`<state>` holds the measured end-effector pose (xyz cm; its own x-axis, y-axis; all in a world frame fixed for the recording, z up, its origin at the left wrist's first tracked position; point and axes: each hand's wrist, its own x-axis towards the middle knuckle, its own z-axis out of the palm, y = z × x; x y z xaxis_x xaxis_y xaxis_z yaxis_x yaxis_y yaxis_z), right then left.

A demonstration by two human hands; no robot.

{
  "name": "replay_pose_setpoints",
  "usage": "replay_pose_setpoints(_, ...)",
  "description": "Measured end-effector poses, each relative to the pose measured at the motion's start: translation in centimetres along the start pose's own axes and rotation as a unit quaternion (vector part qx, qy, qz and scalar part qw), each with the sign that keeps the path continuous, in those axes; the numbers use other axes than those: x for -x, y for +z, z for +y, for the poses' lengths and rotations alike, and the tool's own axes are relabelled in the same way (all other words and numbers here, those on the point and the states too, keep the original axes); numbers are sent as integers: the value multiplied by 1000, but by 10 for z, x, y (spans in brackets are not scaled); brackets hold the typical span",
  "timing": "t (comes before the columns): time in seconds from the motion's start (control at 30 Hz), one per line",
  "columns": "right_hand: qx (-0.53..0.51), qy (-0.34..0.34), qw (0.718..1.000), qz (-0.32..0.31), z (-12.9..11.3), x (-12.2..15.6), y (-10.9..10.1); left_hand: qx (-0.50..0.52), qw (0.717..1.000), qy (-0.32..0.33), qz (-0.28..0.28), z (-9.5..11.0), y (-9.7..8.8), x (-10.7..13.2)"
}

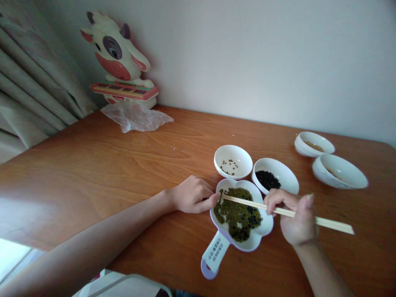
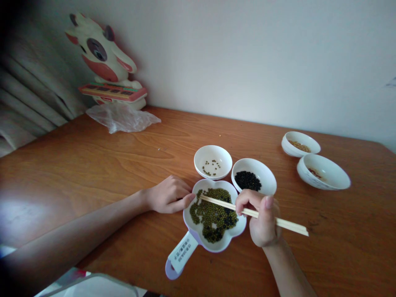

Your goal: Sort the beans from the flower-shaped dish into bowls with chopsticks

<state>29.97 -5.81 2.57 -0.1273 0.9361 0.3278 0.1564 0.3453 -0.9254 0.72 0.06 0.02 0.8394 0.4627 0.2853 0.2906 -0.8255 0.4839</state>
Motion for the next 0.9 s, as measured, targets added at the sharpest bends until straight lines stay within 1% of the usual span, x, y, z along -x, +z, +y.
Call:
replay_pose_setpoints(0.1,2,-3,1000,8,-1,0,0,0,1000,0,5,0,0,0)
replay_pose_setpoints(0.2,-12,-7,1000,2,-3,-2,0,-3,1000,-1,6,-1,1,0)
replay_pose_setpoints(0.37,-15,2,1000,-7,-4,-5,1,-24,1000,-5,-11,0,0,-1)
replay_pose_setpoints(0.53,-14,1,1000,0,-3,-4,4,-37,999,-16,-13,0,0,0)
replay_pose_setpoints(0.77,-16,1,1000,12,0,0,3,-32,999,-11,-12,1,-1,0)
replay_pose_setpoints(0.9,-27,-17,999,19,0,1,3,-31,999,-10,-11,1,-1,0)
